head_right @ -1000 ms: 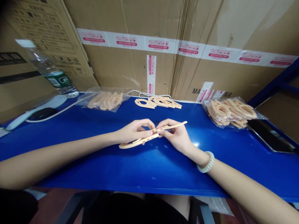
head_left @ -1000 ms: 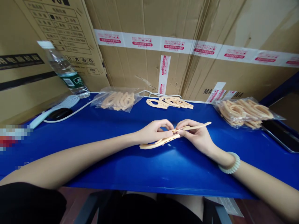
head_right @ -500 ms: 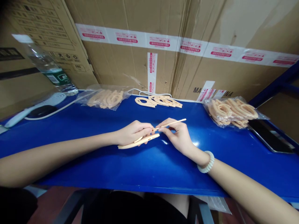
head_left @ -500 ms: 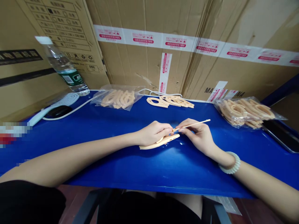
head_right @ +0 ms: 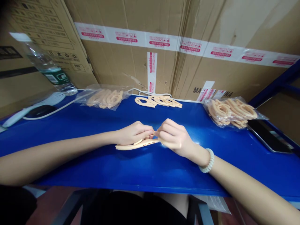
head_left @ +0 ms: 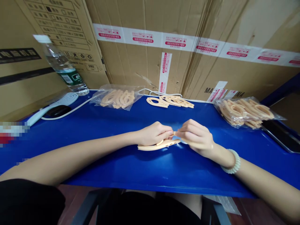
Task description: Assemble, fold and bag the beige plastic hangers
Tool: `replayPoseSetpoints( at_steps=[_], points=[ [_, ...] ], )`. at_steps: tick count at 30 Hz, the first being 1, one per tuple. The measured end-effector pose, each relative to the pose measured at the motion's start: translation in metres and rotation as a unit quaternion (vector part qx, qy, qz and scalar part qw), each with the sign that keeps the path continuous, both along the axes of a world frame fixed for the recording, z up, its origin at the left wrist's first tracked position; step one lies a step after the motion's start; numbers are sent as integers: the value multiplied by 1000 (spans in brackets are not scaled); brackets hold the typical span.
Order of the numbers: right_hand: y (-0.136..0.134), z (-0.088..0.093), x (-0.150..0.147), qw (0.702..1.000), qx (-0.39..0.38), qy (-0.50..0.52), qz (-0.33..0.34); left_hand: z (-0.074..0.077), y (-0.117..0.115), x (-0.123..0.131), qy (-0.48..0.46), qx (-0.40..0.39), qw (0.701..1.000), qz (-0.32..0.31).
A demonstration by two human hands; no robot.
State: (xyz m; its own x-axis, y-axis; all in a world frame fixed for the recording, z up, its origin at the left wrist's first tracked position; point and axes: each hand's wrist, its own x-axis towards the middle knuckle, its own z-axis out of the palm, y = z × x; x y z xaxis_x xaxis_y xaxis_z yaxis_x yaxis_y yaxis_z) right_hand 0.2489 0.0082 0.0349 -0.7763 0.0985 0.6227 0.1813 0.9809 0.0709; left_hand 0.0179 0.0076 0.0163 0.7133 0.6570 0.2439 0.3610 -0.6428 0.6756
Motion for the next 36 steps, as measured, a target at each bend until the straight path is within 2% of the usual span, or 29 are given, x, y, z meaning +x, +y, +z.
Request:
replayPoseSetpoints(
  at_steps=[2, 3, 5, 7, 9, 11, 13, 15, 18, 21, 24, 26, 29, 31, 33, 36],
  points=[
    [-3, 7, 0, 999, 34, -3, 11, -2, 0, 0, -31, -59, 998, 2],
    [-3, 10, 1, 1000, 22, 10, 15, -4, 0, -1, -54, -110, 993, 4],
    [1, 17, 6, 996, -52, 69, -16, -8, 2, 0, -117, -226, 967, 2],
    [12, 22, 18, 976, -155, 112, -102, -12, 5, 1, -194, -325, 925, -8],
    [28, 26, 34, 930, -291, 88, -208, -14, 9, 2, -276, -382, 882, 3],
    [45, 28, 52, 860, -439, 9, -259, -13, 13, 4, -353, -415, 838, 44],
    [55, 26, 67, 790, -536, -40, -295, -11, 16, 4, -415, -433, 794, 98],
    [59, 23, 74, 743, -584, -61, -321, -7, 17, 3, -452, -455, 755, 136],
    [58, 18, 74, 723, -599, -80, -337, -1, 17, 2, -478, -493, 708, 162],
    [57, 16, 70, 724, -585, -99, -352, 3, 18, 1, -493, -523, 672, 177],
    [57, 16, 69, 738, -546, -124, -378, 4, 17, 2, -495, -522, 669, 189],
    [55, 15, 65, 771, -482, -130, -395, 3, 15, 3, -491, -498, 689, 189],
    [43, 12, 51, 858, -293, -59, -417, -2, 12, 4, -480, -461, 727, 169],
    [30, 7, 37, 912, -188, -14, -365, -6, 11, 4, -477, -446, 742, 154],
    [16, 2, 21, 954, -129, -31, -268, -8, 10, 4, -476, -438, 749, 143],
    [-2, -5, 3, 982, -37, -95, -156, -8, 10, 6, -469, -436, 757, 130]
  ],
)
